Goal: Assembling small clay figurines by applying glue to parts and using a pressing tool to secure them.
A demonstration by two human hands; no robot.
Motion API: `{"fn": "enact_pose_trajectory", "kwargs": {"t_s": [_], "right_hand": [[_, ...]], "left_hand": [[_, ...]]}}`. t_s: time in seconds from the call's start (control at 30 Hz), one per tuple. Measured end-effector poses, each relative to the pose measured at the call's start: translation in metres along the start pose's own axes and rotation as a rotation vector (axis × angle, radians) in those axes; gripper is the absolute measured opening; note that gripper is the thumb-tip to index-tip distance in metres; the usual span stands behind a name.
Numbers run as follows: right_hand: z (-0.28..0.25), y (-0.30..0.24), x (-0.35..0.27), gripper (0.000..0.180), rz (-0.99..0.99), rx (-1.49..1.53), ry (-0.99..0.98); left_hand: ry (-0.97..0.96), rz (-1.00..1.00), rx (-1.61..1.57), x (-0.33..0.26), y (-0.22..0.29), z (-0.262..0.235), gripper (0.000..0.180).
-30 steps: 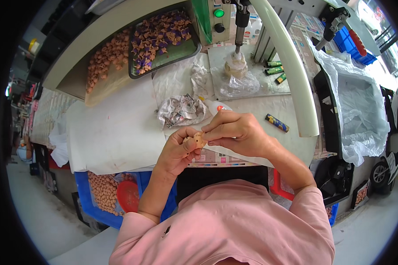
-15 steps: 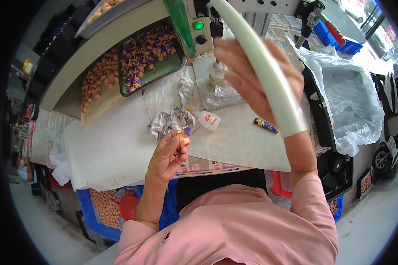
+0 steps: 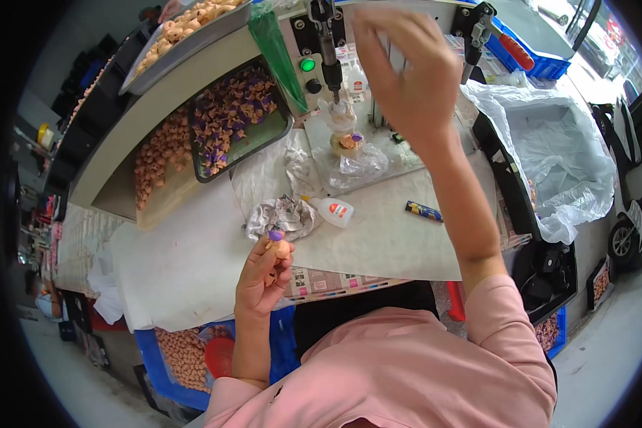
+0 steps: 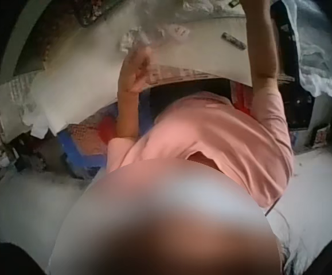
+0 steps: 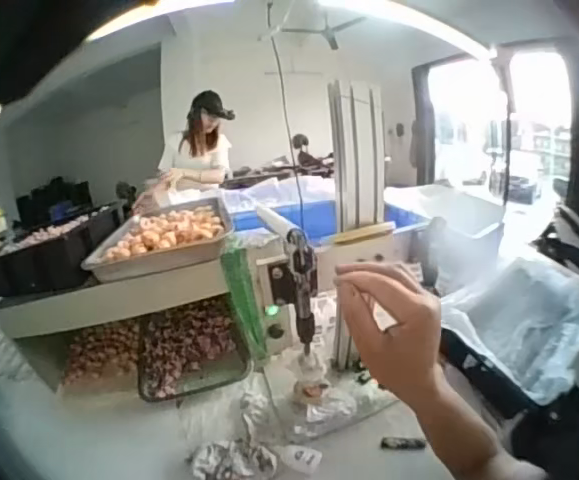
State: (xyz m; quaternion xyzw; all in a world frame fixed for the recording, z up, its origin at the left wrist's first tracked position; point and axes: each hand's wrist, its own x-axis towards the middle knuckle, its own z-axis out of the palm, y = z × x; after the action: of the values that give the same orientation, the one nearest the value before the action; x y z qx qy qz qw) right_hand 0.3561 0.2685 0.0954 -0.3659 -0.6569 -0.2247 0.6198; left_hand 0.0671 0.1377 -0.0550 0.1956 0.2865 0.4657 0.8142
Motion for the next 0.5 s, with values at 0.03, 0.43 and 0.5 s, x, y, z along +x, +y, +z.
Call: {"fn": "enact_pose_trajectory", "kwargs": {"t_s": [0.03, 0.43, 0.5], "right_hand": [[-0.010, -0.007, -0.022, 0.016, 0.163, -0.044, -0.185], [-0.009, 0.010, -0.139, 0.024, 0.422, 0.081, -0.605], [-0.044, 0.009, -0.117, 0.025, 0.423, 0.031, -0.468]], "left_hand": [[-0.002, 0.003, -0.001, -0.003, 0.002, -0.006, 0.026], [-0.020, 0.004, 0.172, 0.028, 0.017, 0.032, 0.022], [-0.007, 0.001, 0.194, 0.032, 0.025, 0.033, 0.021]]}}
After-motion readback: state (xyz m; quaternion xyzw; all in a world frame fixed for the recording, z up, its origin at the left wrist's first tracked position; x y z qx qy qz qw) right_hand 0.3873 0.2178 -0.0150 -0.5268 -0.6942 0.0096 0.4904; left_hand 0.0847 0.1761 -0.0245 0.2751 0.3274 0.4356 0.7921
